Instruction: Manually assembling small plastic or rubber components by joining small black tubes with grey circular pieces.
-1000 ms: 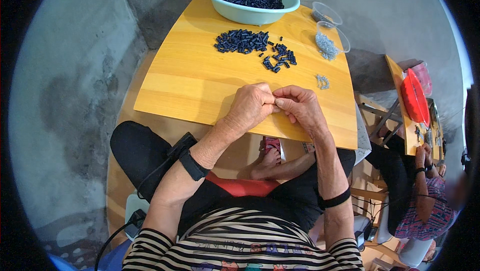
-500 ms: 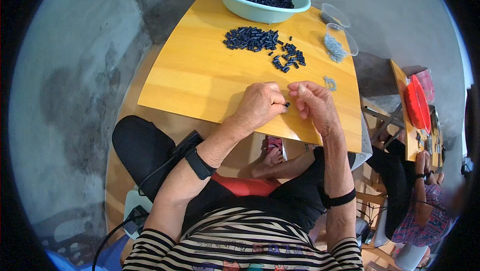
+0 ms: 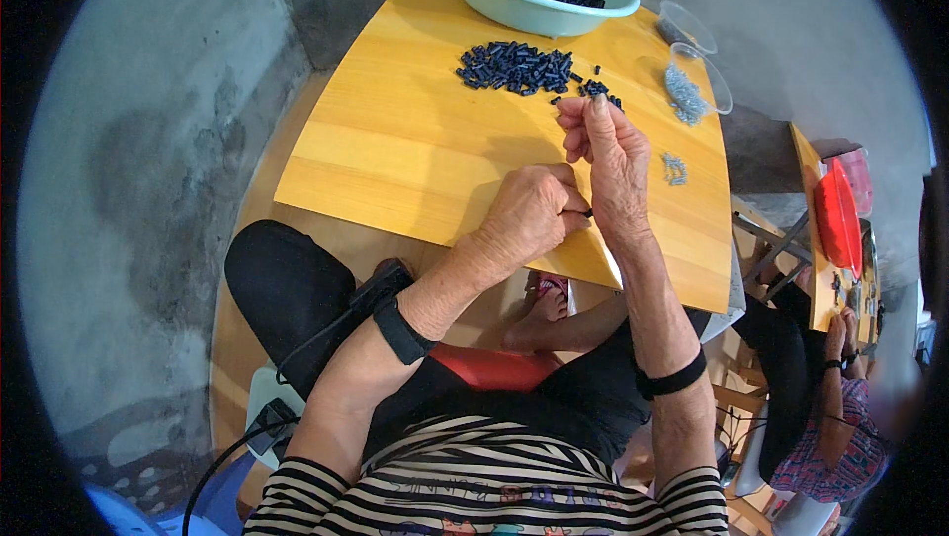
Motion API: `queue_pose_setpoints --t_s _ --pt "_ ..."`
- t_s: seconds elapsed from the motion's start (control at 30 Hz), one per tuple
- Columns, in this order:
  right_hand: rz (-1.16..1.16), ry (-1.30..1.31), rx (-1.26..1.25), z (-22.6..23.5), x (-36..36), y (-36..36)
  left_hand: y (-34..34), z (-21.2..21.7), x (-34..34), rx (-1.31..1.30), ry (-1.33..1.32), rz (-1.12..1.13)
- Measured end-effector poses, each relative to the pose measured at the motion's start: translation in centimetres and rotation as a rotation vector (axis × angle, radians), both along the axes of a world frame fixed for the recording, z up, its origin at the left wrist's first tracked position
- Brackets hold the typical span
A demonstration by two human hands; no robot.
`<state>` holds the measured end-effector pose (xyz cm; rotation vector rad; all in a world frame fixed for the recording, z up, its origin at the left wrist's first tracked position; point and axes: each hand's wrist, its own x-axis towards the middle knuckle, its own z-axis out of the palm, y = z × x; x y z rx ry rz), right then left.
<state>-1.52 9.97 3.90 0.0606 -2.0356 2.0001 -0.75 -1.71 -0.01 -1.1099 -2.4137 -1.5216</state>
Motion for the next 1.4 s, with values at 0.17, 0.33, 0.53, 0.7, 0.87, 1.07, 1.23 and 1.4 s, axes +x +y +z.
queue_pose_setpoints --t_s 0.17,0.33,0.53,0.7,0.87,1.07,1.23,1.4 --pt "-0.003 -0.016 0.040 -0.3 -0.3 0.0 0.4 -0.4 -0.1 0.024 0.013 -0.015" --pt "0.006 -0.026 0.094 -1.2 -0.6 -0.2 0.4 -0.6 -0.2 0.030 -0.040 0.003" --pt "0.010 -0.054 0.178 -0.9 -0.4 -0.7 0.5 0.2 0.1 0.094 -0.118 0.040" --pt "0.041 -0.091 0.240 -0.7 -0.3 -0.6 0.4 1.0 0.3 0.089 -0.201 0.072" --pt "0.101 -0.072 0.373 -0.8 -0.3 -0.6 0.7 0.1 0.2 0.130 -0.243 0.102" --pt "0.130 0.020 0.452 -1.5 -0.8 -0.4 0.7 -0.3 0.1 0.185 -0.187 0.124" --pt "0.133 0.077 0.485 -1.7 -0.8 -0.5 0.4 -0.1 0.2 0.124 -0.251 0.122" --pt "0.135 0.124 0.543 -1.7 -0.9 -0.5 0.5 0.1 0.4 0.113 -0.267 0.166"
